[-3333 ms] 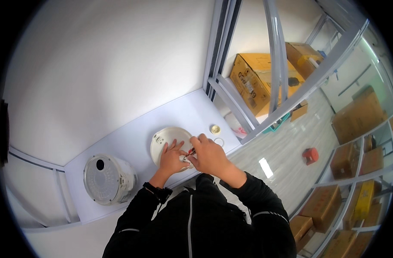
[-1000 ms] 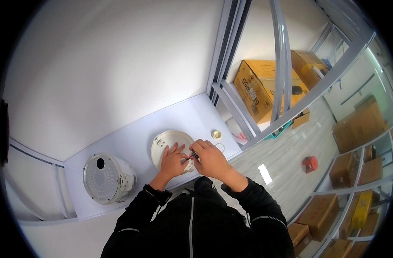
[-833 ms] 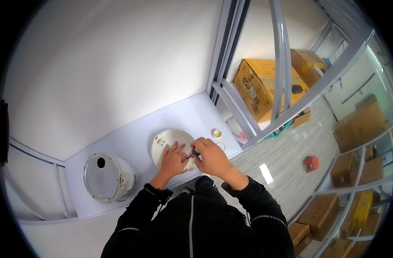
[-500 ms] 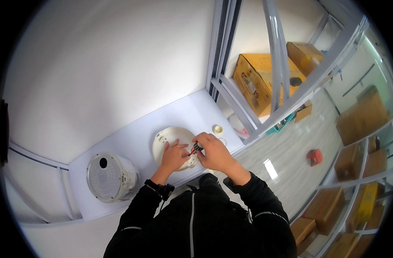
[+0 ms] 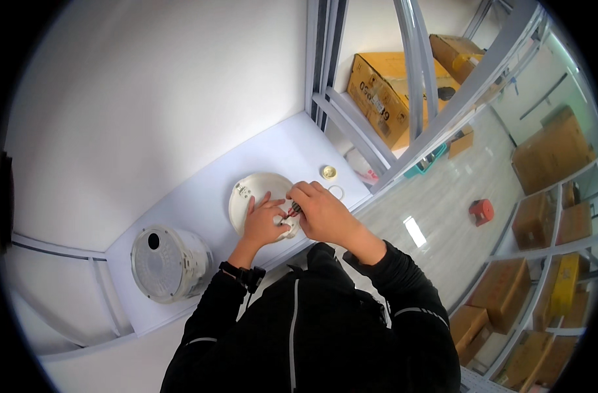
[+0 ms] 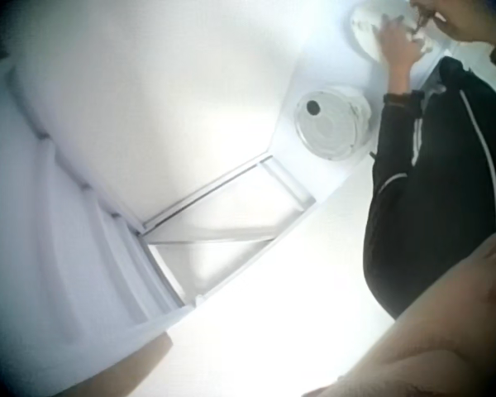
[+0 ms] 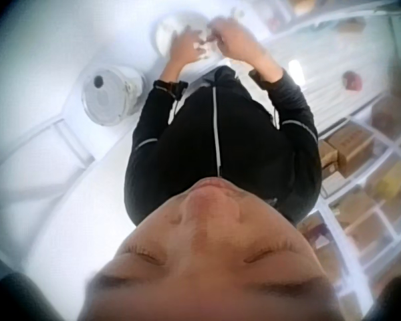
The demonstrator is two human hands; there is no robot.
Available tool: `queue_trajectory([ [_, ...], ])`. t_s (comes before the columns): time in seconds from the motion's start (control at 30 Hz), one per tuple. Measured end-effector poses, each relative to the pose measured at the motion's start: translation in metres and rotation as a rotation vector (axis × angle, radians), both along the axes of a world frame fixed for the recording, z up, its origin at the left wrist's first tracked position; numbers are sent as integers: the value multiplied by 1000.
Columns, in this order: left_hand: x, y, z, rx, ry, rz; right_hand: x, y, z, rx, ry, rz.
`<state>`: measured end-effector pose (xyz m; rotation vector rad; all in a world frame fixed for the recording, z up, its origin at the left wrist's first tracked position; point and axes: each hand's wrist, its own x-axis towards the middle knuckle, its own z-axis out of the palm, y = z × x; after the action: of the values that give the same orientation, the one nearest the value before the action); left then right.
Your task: The person assembles a white cylindrical appliance on a workbench. They use a screwdriver to tighten screws on a circular base, attach a small cylindrical component, and secure a lid onto the main body. The person repeatedly handles the base and lid, tightening fasteners and aligning parts.
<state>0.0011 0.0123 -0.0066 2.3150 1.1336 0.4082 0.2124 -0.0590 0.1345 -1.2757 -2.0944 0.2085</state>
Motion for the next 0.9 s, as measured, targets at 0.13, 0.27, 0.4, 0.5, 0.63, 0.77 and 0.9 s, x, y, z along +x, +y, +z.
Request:
queue_trajectory([
  [0.13,0,0,-1,-8,-4,5,-13,-9,4,-234,-81,-205],
  [0.27,1,0,3,-20,-2,8,-8,-2,0,-251,-115,-143],
  [0.4,1,-1,1,-10,-27,25,-12,-4,8,-181,-75,-122],
  [0.5,4,-2,0,14,1,31,-11,-1,-1,-273,-94,-225],
  [0.63,5,-4,0,56,1,51,-9,-1,-2,-243,47,-119],
  [0.77,9,-4,3,119,105,-2,-9,-2,4,-226,80,-121],
  [0.9,10,1,-2,221,84,-58,-4,0,10,-231,125,-145],
])
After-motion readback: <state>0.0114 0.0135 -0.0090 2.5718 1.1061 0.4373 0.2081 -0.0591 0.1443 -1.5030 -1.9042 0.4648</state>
